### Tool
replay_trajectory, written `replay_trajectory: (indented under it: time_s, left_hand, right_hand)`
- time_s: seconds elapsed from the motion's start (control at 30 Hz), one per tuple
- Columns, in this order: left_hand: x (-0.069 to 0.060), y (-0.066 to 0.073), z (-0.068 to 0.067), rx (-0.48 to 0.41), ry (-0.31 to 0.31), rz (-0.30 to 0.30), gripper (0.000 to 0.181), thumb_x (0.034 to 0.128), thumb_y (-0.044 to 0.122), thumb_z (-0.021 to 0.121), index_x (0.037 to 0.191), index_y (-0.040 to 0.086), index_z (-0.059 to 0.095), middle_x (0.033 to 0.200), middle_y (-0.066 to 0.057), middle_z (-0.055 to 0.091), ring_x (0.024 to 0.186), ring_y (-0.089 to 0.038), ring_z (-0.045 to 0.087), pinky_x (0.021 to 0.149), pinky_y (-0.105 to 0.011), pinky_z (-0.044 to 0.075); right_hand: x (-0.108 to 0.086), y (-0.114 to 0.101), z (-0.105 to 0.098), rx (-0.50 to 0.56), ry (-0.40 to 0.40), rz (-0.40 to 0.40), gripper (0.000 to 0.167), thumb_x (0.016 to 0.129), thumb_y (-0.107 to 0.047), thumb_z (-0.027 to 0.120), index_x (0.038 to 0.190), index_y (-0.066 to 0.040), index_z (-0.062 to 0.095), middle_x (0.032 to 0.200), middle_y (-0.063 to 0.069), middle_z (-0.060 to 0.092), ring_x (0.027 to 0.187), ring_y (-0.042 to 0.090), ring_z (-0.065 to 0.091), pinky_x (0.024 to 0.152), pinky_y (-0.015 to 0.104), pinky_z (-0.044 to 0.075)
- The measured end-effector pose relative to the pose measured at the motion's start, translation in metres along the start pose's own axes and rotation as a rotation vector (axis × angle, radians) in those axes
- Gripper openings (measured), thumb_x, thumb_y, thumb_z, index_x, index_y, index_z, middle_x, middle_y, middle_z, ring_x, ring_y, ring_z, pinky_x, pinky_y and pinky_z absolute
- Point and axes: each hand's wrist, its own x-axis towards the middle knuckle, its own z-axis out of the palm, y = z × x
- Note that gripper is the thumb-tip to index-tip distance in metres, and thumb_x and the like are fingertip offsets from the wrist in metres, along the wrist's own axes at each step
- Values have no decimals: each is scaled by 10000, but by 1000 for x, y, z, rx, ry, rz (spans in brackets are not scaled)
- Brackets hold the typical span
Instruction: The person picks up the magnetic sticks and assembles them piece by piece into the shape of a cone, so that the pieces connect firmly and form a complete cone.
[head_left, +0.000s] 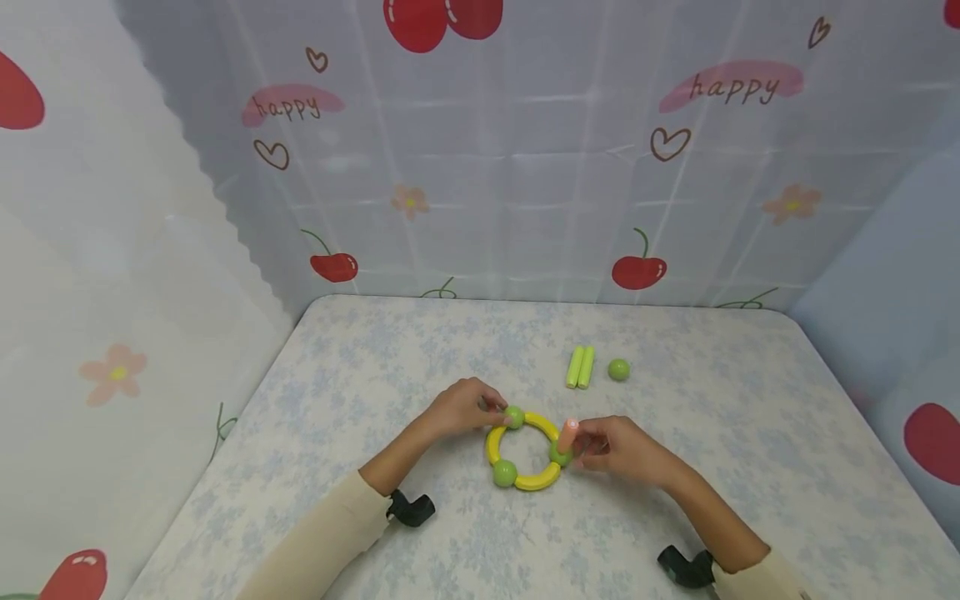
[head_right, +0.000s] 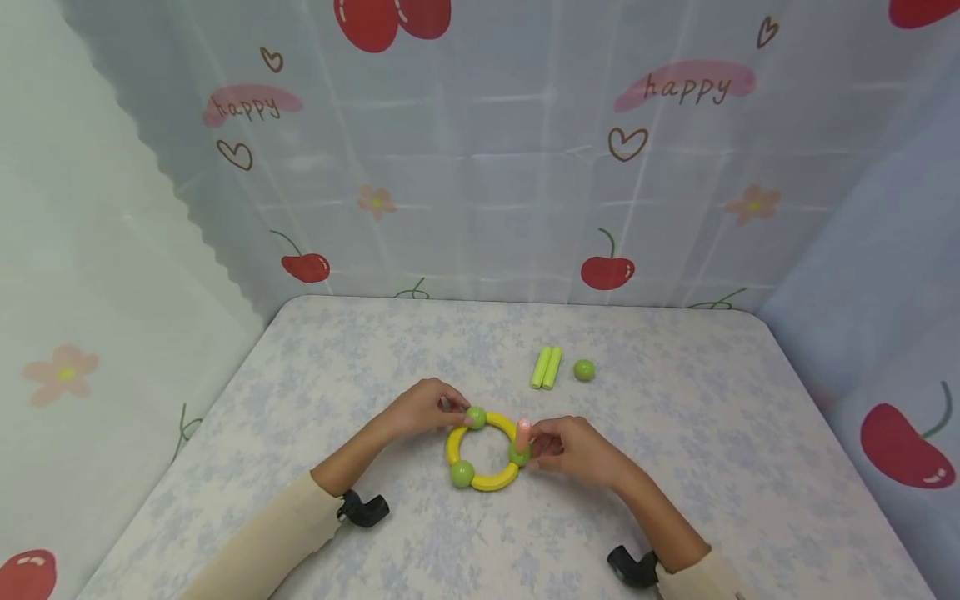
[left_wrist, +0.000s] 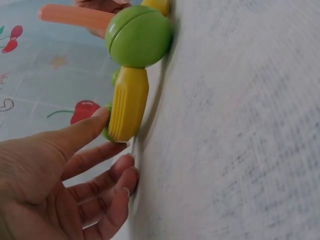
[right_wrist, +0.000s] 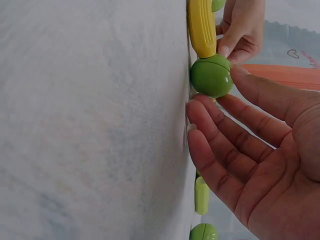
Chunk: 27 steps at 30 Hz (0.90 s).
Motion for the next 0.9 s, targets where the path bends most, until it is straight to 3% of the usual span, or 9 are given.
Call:
replay_trajectory:
  time_s: [0.2, 0.53, 0.63, 0.9]
  left_hand:
    - [9, 3, 7, 42, 58, 18, 281, 909, 345, 787, 1120, 159, 794, 890, 110, 708, 727, -52, 603, 616, -242, 480]
    - [13, 8, 11, 49, 65, 39, 268, 907, 351, 789, 1092, 159, 807, 863, 120, 702, 693, -38, 585, 592, -222, 457]
    - [6, 6, 10, 10, 58, 50, 248, 922, 295, 780, 1100, 123, 801, 860, 85, 710, 695, -56, 594, 599, -223, 463]
    - [-13, -5, 10, -142, 29, 10, 267, 949, 217, 750, 1168, 64, 760, 796, 32, 703, 546, -149, 604, 505, -262, 493]
  right_hand:
    - [-6, -5, 3, 26, -47, -4, 214, 931, -70, 736, 1139, -124, 730, 978, 41, 718, 873, 135, 666, 739, 292, 548]
    - [-8, -11, -3, 10, -107, 3, 288, 947, -88, 725, 1233, -108, 704, 1008, 40, 718, 895, 133, 672, 773, 287, 559]
    - [-6, -10, -14, -67, -11, 38, 250, 943, -79, 724, 1191, -54, 716, 959, 5, 709, 856, 130, 662, 727, 281, 550]
    - [23, -2, -34, -258, 389, 189, 224, 912, -114, 767, 1090, 18, 733, 874, 47, 715, 769, 179, 660, 622, 315, 529]
